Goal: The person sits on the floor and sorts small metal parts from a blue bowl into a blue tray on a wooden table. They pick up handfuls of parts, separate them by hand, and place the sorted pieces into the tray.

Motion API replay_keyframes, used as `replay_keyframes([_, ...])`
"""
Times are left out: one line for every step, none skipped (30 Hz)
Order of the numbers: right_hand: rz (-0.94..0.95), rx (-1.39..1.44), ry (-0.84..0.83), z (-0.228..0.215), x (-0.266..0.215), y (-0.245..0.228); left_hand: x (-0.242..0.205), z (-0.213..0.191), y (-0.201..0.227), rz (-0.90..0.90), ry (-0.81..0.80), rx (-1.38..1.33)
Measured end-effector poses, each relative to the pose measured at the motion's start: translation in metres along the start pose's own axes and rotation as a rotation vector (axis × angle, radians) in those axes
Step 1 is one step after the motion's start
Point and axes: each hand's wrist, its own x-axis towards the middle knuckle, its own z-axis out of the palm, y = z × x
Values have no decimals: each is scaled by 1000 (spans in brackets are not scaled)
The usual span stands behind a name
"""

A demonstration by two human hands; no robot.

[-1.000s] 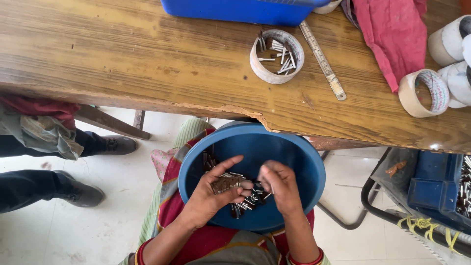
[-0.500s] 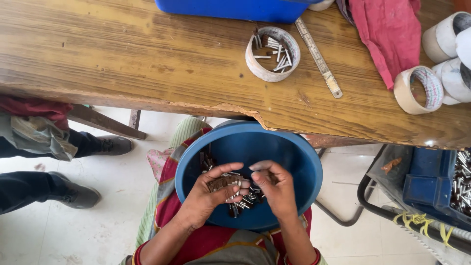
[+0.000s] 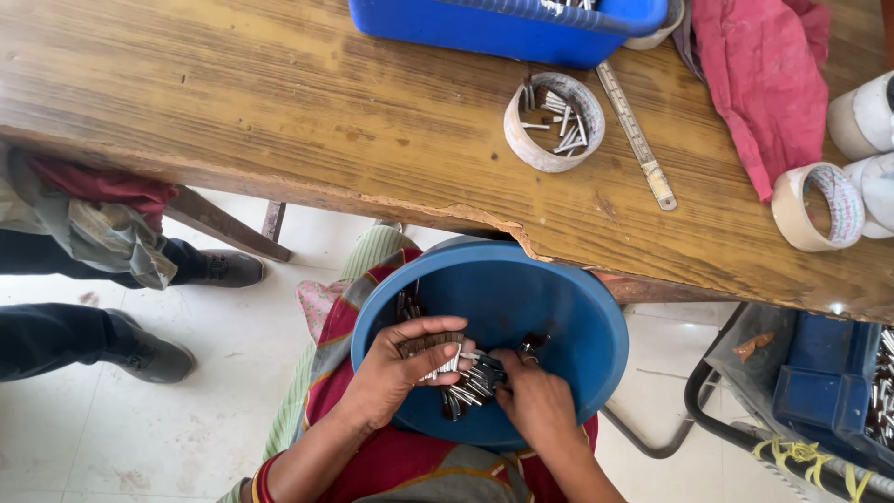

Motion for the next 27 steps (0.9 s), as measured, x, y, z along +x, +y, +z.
replay_keyframes([3, 49, 10, -11, -6, -2, -3, 0, 3, -6, 9, 5])
replay_keyframes([-4, 46, 5, -19, -11, 1, -2, -4, 2, -4, 16, 0])
replay_keyframes([38, 106, 31, -27, -16, 4, -1, -7, 0, 15, 11, 22])
replay_keyframes([80, 166, 58, -36, -21, 8, 0, -9, -1, 33, 5, 44])
replay_keyframes([82, 166, 57, -46, -25, 11, 1, -12, -3, 31, 3, 43])
replay_keyframes([151, 342, -8, -57, -29, 16, 1, -14, -5, 78, -21, 80])
replay_keyframes([222, 520, -71, -67, -33, 20, 3, -15, -6, 125, -48, 119])
replay_keyframes([226, 521, -67, -75, -34, 21, 0, -11, 1, 123, -53, 121])
replay_keyframes([149, 647, -121, -82, -35, 22, -4, -7, 6, 142, -67, 195])
replay_keyframes([71, 772, -175, -88, -37, 23, -7, -3, 12, 161, -82, 270])
replay_keyframes([77, 775, -173, -96, -35, 16, -8, -2, 14, 156, -86, 271])
replay_keyframes([52, 654, -193, -104, -34, 9, -10, 0, 17, 177, -129, 336])
replay_keyframes([25, 531, -212, -112, -31, 2, -11, 1, 19, 200, -170, 401])
replay_keyframes([29, 533, -212, -116, -29, -3, -11, 2, 20, 197, -173, 401])
replay_keyframes([114, 482, -264, -120, -26, -8, -11, 3, 21, 203, -190, 437])
replay_keyframes([199, 431, -316, -124, -23, -14, -11, 5, 22, 208, -207, 473])
replay_keyframes([199, 433, -318, -119, -23, -7, -11, 6, 23, 206, -206, 474])
replay_keyframes([62, 481, -268, -114, -23, -1, -12, 7, 23, 219, -225, 486])
replay_keyframes([-75, 527, -214, -110, -22, 5, -11, 8, 25, 233, -244, 499])
replay_keyframes([-75, 528, -213, -115, -20, 0, -11, 8, 25, 233, -244, 501])
replay_keyframes([19, 511, -272, -119, -18, -5, -10, 8, 25, 227, -244, 500])
replay_keyframes([114, 493, -329, -123, -17, -10, -10, 8, 24, 221, -243, 499])
replay_keyframes([114, 493, -330, -116, -17, 0, -9, 7, 24, 220, -243, 499])
replay_keyframes([26, 627, -320, -109, -18, 10, -9, 6, 23, 220, -253, 483])
replay_keyframes([-64, 759, -308, -101, -18, 19, -9, 5, 22, 220, -263, 467])
replay_keyframes([-64, 759, -308, -99, -18, 19, -9, 6, 21, 220, -263, 467])
replay_keyframes([44, 734, -342, -97, -16, 18, -9, 6, 21, 186, -252, 416])
